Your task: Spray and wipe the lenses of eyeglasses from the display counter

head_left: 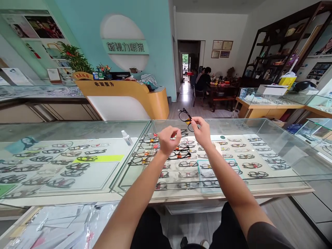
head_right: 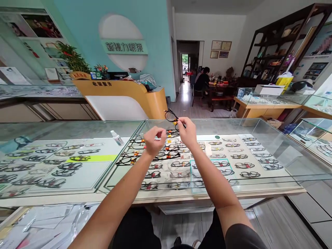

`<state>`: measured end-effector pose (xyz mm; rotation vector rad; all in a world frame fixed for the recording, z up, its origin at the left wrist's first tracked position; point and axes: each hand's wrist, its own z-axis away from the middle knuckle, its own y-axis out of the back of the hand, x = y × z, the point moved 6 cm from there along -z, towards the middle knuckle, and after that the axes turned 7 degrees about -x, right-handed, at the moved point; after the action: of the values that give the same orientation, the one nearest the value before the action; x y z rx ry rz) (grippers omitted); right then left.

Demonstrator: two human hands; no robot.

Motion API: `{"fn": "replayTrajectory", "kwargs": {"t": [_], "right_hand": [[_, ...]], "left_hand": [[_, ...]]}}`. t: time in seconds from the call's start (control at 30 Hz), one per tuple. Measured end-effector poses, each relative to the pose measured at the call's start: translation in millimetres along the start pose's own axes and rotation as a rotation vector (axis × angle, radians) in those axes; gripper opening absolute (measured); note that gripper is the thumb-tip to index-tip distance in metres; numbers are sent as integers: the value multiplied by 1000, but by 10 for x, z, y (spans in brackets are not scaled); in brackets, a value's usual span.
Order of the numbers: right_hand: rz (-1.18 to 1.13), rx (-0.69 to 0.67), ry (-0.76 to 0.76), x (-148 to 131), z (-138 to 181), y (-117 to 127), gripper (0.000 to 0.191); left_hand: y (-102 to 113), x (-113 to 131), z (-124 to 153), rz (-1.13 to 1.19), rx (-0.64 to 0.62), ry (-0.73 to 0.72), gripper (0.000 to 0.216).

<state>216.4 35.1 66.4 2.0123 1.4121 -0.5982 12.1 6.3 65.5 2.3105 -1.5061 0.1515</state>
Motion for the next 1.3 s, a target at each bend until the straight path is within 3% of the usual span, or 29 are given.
{"fn": "replayTrajectory", "kwargs": {"t": [0.07,0.13,0.27,0.53,0.77,0.87,0.93,1.07,1.2,1.3], "right_hand": [[46,58,14,161,115,-93,36],[107,86,55,253,205,-158,34],[238,90,137,295,330,-261,31],[344,-27,178,289,505,-529,31],[340,-46,229,154,526,-547,30],[262,-89,228,133,488,-521,28],[227,-45,176,220,428,-423,28],[231,127,-144,709,291,-123,46],[102,163,-565,1310,281,-7,50],[69,174,-722,1555,332,-23,46]], "left_hand": [[-152,-299,178,83,-55,274,25],[-281,-474,319,150,-70,435,31],[-461,-562,441,269,-114,572,41],[-546,-603,505,814,-56,935,50],[-508,-617,494,842,-58,1005,51],[-446,-678,473,760,-53,970,46],[-348,-726,407,624,-58,887,42],[-95,-830,124,319,-138,739,30],[95,-1077,-283,-136,-452,654,22],[139,-1449,-485,-492,-765,604,26]]}}
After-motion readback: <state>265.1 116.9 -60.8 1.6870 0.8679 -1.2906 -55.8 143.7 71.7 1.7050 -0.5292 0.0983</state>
